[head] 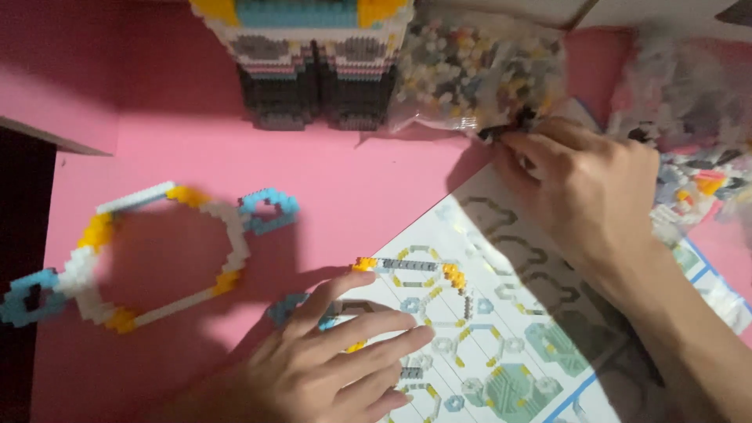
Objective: Assembling a complex structure using small interlocking toy blocks by following a step-by-step instruction manual.
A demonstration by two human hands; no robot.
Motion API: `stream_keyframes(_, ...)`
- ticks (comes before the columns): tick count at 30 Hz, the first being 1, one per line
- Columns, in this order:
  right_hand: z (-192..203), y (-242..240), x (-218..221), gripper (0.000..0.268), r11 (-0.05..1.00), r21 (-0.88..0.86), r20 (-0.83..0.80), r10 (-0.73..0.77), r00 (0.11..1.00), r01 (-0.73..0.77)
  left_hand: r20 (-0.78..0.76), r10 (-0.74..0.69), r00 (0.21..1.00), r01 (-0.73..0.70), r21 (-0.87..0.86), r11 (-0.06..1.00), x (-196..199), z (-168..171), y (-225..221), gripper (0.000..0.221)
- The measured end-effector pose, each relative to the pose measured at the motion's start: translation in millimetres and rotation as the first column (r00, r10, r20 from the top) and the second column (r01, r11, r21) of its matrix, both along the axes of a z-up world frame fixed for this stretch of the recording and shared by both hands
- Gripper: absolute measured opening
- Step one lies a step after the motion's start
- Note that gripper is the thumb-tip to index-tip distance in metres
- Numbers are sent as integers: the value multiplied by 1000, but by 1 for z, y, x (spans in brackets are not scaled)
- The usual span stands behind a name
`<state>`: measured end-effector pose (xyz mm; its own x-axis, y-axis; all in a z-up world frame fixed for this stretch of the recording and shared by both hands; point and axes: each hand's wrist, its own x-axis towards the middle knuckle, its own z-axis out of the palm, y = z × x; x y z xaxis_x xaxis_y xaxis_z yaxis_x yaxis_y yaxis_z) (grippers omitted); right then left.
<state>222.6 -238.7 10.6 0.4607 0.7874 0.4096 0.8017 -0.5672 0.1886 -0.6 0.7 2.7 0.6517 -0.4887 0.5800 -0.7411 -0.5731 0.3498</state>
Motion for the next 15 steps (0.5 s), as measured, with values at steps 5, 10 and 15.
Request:
stream_keyframes(5,4,-9,-1,8,987,123,-19,107,994,-104,-52,1,999,-1,2,1000,-2,15,8,37)
stream_keyframes(10,25,-31,-45,8,963,265,-361,47,931,55,-165,8,986,-20,-73,997,-13,23,15,49)
stream_keyframes(15,42,-61,-130,21,951,3,-771,-195,606,309,-170,183,968,-210,-156,965,-26,4,16,64)
